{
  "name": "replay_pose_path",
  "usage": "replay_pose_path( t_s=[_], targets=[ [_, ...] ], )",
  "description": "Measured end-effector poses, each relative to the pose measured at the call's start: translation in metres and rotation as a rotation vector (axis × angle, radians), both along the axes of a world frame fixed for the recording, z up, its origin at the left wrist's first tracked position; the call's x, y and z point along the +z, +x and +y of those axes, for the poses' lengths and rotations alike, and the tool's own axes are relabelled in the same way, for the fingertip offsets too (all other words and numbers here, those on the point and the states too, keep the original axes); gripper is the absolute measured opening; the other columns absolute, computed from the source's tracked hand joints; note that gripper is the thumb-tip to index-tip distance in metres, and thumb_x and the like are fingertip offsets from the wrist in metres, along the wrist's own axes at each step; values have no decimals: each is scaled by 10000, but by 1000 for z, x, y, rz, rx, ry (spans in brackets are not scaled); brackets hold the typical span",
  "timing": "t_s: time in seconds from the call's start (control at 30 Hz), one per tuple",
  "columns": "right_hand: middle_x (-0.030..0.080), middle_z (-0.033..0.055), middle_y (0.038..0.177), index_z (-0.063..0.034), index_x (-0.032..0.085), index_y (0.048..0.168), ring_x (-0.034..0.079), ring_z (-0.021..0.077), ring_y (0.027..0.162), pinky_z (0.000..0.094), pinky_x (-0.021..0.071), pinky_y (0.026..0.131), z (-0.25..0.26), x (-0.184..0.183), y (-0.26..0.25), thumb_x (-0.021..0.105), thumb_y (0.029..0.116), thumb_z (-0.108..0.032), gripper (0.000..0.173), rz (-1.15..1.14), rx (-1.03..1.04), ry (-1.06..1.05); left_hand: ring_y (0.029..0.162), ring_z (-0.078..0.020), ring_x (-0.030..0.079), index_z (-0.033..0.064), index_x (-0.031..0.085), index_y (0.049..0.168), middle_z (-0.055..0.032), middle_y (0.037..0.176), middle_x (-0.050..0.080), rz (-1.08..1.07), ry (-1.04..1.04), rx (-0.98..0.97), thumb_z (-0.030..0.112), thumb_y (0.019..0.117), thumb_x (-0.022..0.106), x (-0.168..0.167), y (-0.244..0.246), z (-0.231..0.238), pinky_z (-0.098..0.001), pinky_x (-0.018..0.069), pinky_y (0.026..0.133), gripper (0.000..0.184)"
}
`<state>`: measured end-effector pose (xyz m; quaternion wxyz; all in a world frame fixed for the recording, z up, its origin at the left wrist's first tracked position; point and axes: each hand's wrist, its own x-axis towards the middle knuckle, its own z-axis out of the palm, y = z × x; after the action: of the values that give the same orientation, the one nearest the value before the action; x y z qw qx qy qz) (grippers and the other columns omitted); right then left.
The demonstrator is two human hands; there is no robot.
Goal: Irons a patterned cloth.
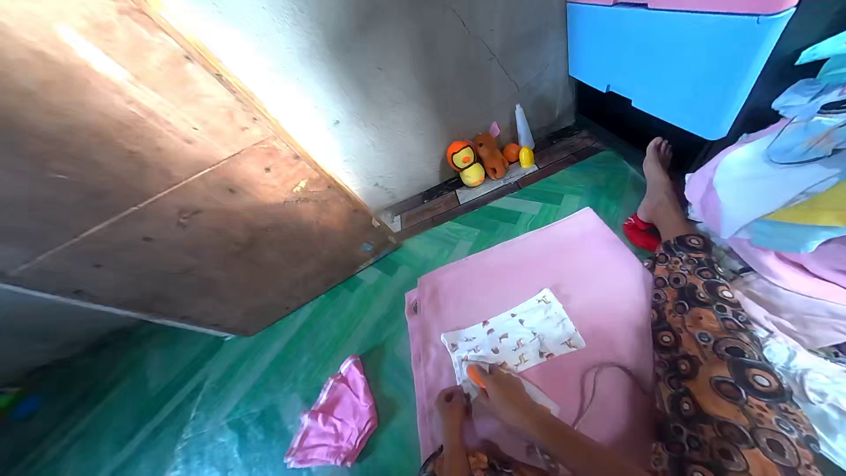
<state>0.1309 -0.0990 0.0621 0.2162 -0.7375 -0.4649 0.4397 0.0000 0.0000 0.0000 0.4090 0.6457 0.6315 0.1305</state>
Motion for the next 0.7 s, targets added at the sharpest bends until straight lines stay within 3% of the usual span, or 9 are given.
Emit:
replay_pose_path(
  t_s=[0.2,0.37,0.5,0.7],
  targets=[
    [524,265,1465,-120,387,1601,549,417,1329,563,449,1101,-4,-11,4,494,1083,-291,556,31,59,72,985,-341,673,-78,693,1136,-251,1060,703,16,-16,20,98,1014,631,-2,1,3,-504,528,910,223],
    [493,252,1508,-136,352,1618,574,419,1305,566,484,1061,-3,-3,-2,472,1087,-284,564,3,-16,10,975,-342,668,-79,691,1130,-251,1048,701,21,-24,32,95,1014,629,-4,0,3,-505,523,906,218],
    [537,247,1463,-133,411,1591,559,399,1327,558,459,1097,-3,-12,3,495,1077,-285,543,20,62,72,948,-325,669,-72,697,1119,-238,1026,704,22,-13,26,105,1018,626,-2,1,2,-496,526,888,216],
    [517,256,1473,-135,367,1611,579,412,1295,558,486,1062,1,-7,-6,469,1088,-275,551,21,3,32,936,-312,665,-84,690,1118,-243,1026,700,8,-27,39,90,1013,633,3,3,0,-474,527,882,212]
  ],
)
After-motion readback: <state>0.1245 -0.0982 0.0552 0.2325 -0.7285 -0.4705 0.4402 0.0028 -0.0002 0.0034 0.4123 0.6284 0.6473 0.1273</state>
